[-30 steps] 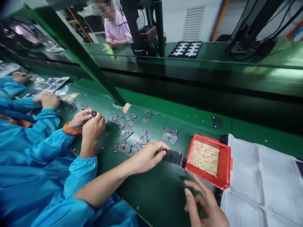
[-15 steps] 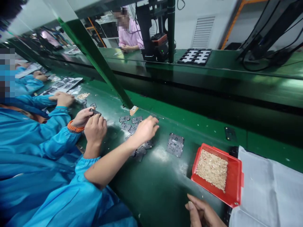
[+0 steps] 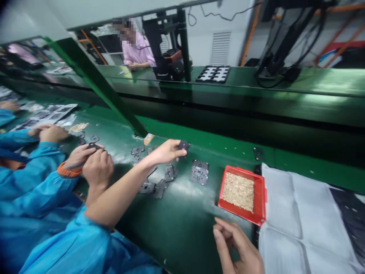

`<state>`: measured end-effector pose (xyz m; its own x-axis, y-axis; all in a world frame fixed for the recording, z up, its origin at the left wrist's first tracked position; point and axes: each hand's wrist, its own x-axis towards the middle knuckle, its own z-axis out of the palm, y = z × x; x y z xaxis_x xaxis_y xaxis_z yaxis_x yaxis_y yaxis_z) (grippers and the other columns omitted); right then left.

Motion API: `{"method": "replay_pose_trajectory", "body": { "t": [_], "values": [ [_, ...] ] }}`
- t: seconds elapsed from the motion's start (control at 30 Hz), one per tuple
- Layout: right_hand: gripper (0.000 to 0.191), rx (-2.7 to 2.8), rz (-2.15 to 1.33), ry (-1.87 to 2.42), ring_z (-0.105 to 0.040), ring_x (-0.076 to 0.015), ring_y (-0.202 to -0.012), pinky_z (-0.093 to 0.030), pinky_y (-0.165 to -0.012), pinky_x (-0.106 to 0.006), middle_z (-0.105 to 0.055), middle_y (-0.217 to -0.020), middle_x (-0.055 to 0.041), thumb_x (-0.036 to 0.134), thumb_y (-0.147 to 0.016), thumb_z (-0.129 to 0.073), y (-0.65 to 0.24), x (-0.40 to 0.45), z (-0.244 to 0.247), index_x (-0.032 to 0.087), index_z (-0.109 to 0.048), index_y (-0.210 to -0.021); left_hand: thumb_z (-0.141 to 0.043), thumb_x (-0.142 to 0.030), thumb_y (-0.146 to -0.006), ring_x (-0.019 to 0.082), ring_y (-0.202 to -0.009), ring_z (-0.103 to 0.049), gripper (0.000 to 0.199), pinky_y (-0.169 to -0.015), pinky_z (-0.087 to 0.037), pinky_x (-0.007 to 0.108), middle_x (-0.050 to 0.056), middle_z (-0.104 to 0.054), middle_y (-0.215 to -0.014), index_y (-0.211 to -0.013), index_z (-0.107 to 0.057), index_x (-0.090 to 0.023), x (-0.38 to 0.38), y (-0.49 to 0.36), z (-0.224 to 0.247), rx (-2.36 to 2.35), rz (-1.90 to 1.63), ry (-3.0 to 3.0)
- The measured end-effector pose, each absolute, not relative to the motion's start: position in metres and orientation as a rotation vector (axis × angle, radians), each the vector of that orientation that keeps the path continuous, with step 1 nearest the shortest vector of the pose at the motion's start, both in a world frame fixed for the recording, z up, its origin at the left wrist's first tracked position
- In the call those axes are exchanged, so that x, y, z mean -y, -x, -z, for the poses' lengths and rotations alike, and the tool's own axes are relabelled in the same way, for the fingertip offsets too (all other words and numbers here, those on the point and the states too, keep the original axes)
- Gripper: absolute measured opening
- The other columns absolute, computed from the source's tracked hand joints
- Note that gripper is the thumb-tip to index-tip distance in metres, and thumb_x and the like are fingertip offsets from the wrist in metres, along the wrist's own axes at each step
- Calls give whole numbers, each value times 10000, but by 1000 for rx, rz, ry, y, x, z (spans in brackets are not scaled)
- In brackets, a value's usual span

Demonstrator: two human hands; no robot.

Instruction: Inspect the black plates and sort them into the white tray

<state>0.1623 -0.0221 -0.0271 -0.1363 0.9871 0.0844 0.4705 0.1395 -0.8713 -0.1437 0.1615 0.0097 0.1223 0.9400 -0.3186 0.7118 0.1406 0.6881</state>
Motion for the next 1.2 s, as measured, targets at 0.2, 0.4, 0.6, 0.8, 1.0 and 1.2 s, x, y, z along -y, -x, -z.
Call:
{"method": "replay_pose_trajectory", "body": {
  "t": [0.2,0.4,0.6,0.8,1.0,1.2],
  "values": [
    [338,1438,-778,1434,-807,-203,-928,-672,-824,-301,-796,-1149,-87,323,-997,-700,-144,0,-6,251,-636,-1321,-817,-555,-834,140,-628,-665,476,-590,-552,257,59,-714,-784,-930,-703,-103,-92,39,-21,-794,-686,-1089],
    [104,1467,-723,1421,-772,-184,-883,-632,-794,-297,-775,-994,-38,225,-1029,-657,-172,-10,-14,253,-709,-1115,-728,-357,-935,150,-728,-671,237,-654,-517,239,47,-753,-820,-900,-763,-125,-88,10,-36,-881,-562,-1390],
    [206,1456,-623,1454,-757,-168,-907,-627,-806,-280,-765,-1034,-31,211,-1008,-682,-189,-14,-14,269,-696,-1205,-553,-370,-1052,127,-652,-675,303,-576,-485,205,37,-721,-758,-899,-685,-145,-90,4,-43,-818,-459,-1443],
    [204,1303,-693,1417,-790,-164,-843,-667,-761,-256,-787,-1006,-31,239,-979,-732,-186,-12,-12,270,-685,-1175,-530,-588,-1031,106,-537,-603,488,-474,-426,191,44,-661,-692,-869,-608,-135,-86,-2,-28,-710,-451,-1167],
    [215,1155,-897,1440,-765,-173,-614,-660,-576,-244,-791,-797,-30,354,-942,-776,-179,-15,-24,232,-716,-1108,-440,-588,-1066,96,-548,-579,480,-486,-415,199,32,-647,-732,-900,-575,-159,-84,5,-27,-693,-466,-1183],
    [208,1273,-835,1472,-760,-168,-575,-650,-564,-216,-791,-761,-21,369,-931,-775,-173,-12,-23,242,-726,-1088,-445,-395,-1092,123,-674,-580,281,-627,-441,242,12,-640,-803,-947,-565,-186,-74,23,-28,-911,-623,-1432]
  ]
}}
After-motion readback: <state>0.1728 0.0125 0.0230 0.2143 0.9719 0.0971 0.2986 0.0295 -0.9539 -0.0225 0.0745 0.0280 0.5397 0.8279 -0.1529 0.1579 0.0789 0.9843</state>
